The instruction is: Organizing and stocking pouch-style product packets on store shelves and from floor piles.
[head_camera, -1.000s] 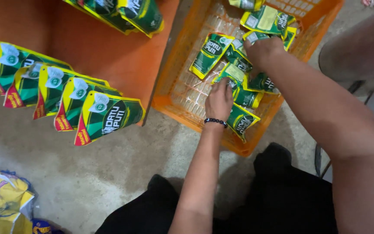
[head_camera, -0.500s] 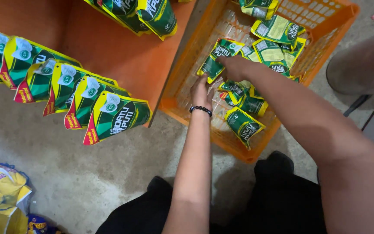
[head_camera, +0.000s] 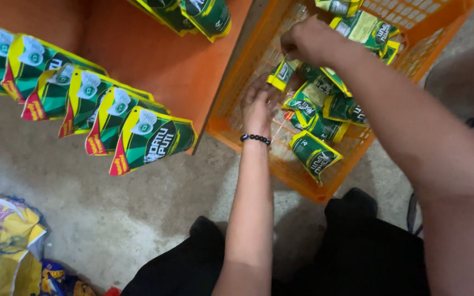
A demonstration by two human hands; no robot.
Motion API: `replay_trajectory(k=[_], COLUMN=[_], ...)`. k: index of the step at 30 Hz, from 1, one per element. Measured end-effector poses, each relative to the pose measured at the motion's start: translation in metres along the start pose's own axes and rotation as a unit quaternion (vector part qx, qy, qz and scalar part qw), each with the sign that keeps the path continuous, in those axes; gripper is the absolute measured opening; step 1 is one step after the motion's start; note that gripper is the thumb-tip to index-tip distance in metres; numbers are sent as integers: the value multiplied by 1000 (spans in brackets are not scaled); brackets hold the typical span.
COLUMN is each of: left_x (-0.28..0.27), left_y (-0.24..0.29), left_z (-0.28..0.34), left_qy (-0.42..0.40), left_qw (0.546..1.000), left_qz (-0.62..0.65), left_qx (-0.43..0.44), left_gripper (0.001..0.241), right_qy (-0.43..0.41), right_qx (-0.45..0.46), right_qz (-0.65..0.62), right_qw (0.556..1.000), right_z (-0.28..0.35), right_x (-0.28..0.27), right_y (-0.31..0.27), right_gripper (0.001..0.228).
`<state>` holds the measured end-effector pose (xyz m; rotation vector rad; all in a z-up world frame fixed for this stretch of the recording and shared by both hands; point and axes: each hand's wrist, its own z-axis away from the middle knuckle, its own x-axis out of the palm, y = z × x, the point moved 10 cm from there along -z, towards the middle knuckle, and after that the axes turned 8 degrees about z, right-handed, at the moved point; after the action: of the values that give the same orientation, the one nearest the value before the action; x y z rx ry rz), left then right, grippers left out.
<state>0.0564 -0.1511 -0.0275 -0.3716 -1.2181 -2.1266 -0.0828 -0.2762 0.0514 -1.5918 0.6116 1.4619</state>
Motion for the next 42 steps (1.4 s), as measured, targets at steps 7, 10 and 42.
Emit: replay_trajectory(k=[7,10,42], left_x=[27,21,13], left_y=[44,16,35], left_z=[28,23,15], left_qy=[-239,-184,-94], left_qw=[947,981,978], left_qz=[-134,-61,-160], left_qx=[165,2,92], left_gripper=[49,41,42], right_qy=[-143,-148,-264], right_qx=[-47,-40,14], right_qz=[-99,-155,-59], right_qw=[984,976,963], right_z=[3,6,19], right_x=[-38,-37,-74], right_y=[-36,-30,-125], right_gripper=[21,27,66])
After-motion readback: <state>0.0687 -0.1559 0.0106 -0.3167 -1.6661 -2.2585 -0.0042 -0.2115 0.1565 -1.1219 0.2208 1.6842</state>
